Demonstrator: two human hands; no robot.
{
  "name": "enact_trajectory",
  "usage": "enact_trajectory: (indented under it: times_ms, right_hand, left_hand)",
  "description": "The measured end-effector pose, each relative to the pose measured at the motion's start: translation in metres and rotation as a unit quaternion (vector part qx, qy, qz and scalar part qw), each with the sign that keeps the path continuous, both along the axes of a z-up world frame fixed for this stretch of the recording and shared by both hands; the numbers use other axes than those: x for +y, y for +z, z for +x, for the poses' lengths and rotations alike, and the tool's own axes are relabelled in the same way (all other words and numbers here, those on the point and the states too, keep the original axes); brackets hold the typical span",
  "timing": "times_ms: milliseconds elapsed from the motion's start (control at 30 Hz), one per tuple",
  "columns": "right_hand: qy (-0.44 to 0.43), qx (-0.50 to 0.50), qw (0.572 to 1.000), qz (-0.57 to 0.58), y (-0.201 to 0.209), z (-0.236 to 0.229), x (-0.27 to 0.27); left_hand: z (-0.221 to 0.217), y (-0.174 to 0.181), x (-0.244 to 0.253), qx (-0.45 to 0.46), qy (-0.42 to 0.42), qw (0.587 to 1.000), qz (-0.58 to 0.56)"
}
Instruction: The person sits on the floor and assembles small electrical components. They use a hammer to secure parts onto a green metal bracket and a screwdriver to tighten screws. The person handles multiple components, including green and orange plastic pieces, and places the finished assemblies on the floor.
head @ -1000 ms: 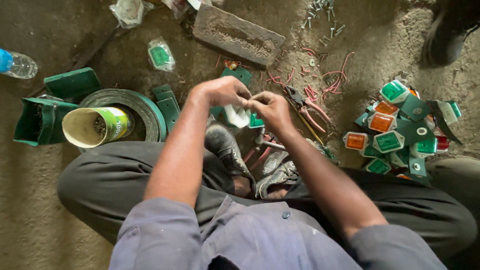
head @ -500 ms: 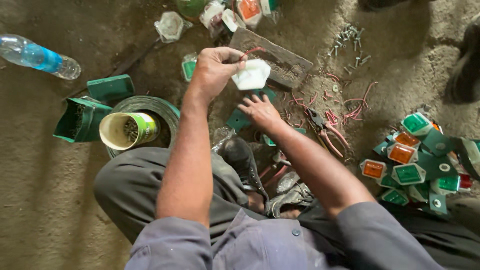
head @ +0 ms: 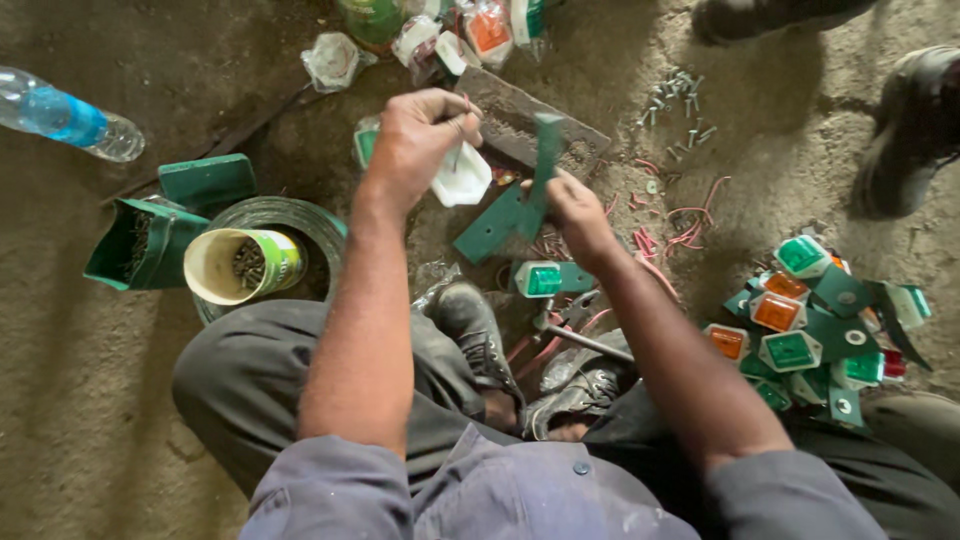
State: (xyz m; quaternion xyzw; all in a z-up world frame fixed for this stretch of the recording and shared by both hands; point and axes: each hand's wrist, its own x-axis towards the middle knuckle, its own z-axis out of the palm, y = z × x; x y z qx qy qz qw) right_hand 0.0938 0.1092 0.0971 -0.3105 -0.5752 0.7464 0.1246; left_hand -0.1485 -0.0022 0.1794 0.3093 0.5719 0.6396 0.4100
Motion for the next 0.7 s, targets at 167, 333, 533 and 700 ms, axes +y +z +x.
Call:
enact_trajectory:
  times_ms: [167,333,533,700]
  right_hand:
    - [-0.075,0.171,0.941,-0.283,0.025,0.039,-0.004]
    - [-0.057,0.188,0.942,-0.273,0.036,0.054,-0.009]
    - [-0.045,0.168,0.948,-0.266,0.046,0.062,-0.006]
    - [-0.061,0.173,0.951,-0.247,0.047,0.062,-0.005]
  left_hand:
    - [0.049,0.002,0.015,0.241,-0.129,0.956,-0.105]
    - [0.102,0.003,0.019,0.431,-0.161,0.874,-0.158]
    - [0.119,0.012,0.018,0.482,-0.125,0.852,-0.164]
    - [0.118,0.013,0.015,0.525,-0.106,0.840,-0.082]
